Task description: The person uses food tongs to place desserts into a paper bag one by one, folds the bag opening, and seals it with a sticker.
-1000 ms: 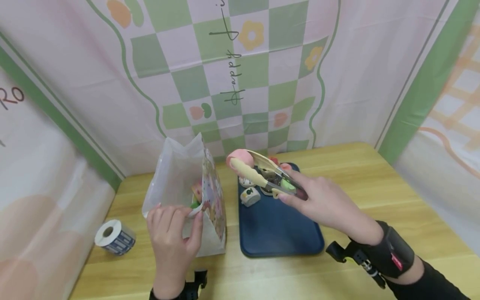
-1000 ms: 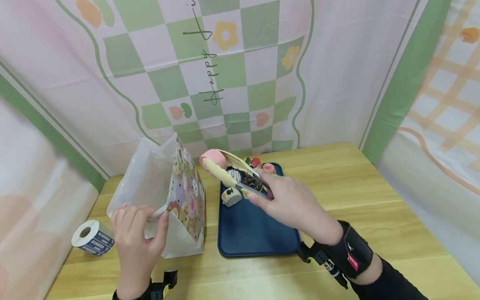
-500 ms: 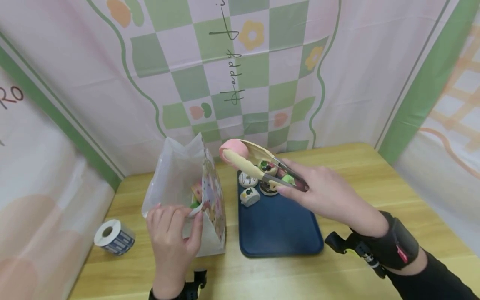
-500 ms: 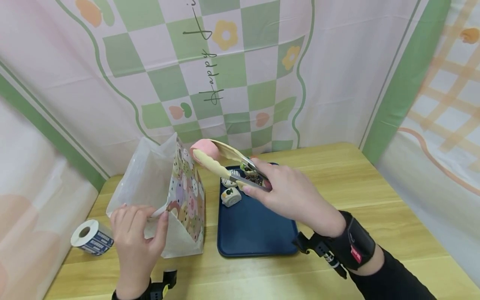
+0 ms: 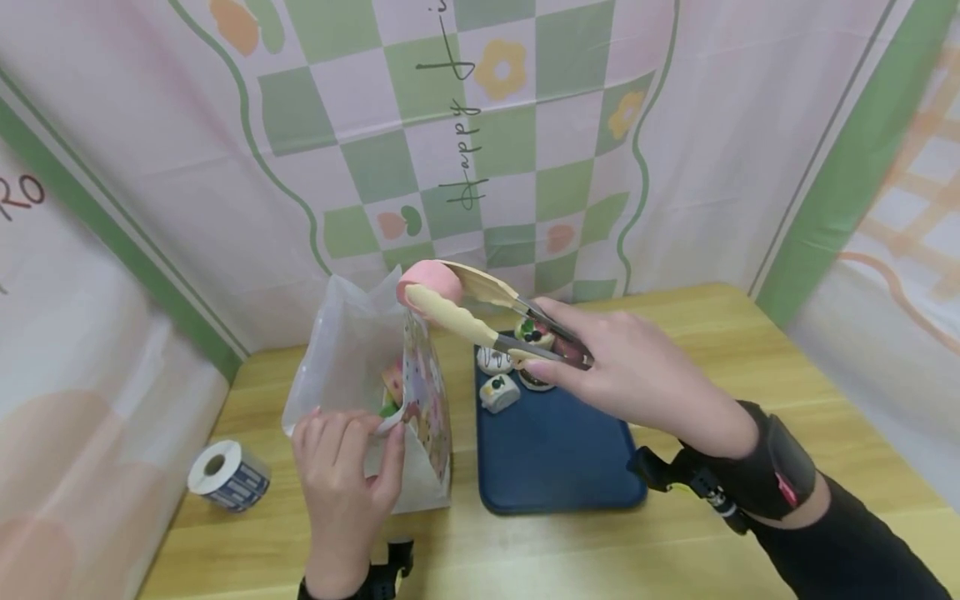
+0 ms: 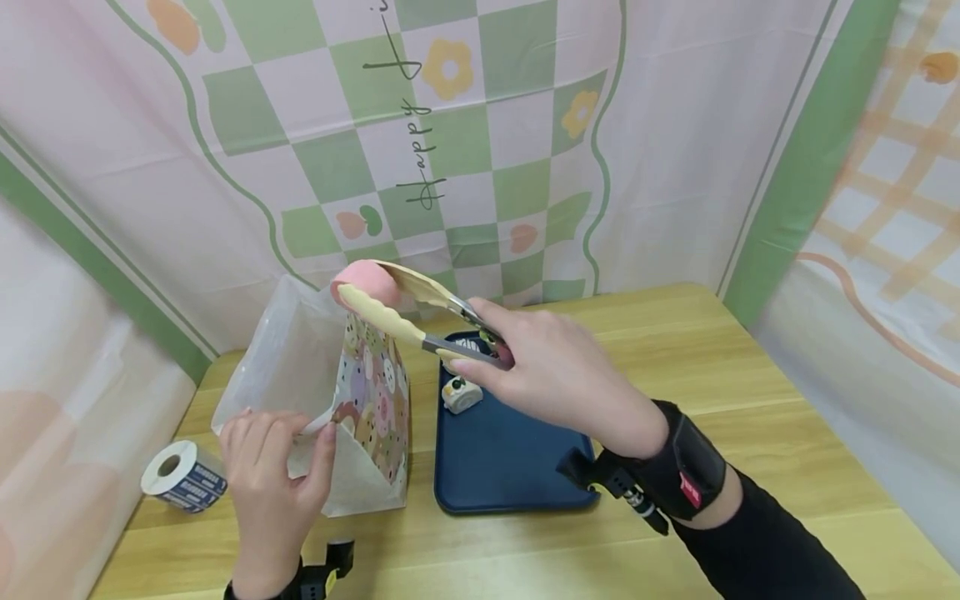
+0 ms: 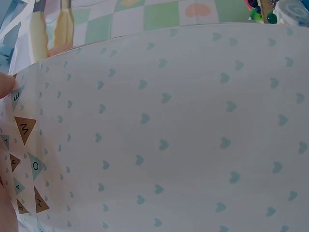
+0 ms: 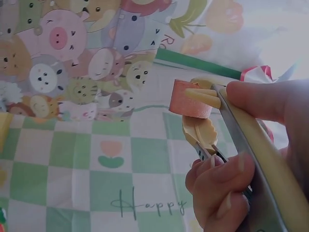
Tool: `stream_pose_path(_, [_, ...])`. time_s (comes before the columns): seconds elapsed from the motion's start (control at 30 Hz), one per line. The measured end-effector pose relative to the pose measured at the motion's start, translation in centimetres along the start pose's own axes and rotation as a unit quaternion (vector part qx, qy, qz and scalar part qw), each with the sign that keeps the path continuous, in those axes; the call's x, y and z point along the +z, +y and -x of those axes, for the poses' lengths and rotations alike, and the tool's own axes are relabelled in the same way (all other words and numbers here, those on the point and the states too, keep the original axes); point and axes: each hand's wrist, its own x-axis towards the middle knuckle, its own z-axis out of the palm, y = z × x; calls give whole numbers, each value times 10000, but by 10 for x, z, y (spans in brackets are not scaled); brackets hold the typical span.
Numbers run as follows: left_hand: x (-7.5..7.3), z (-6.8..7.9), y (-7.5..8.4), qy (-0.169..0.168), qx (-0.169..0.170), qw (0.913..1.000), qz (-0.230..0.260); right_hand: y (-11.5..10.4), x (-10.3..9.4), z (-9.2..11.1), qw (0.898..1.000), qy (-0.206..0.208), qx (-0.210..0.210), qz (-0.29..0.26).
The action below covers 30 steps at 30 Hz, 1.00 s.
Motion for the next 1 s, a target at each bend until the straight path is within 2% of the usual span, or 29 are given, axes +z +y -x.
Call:
stream_pose_path(0.43, [-1, 1, 1, -71, -89, 9999, 11, -17, 1, -11, 9996, -77, -249, -84])
stream_pose_path(0.7, [-2, 0, 1, -83, -80, 9999, 7, -26, 8, -18, 9979, 122, -638, 25])
stream_pose_path(1.0, [-2, 0, 1, -39, -22, 10000, -11, -36, 12, -25, 9966, 126, -809, 119])
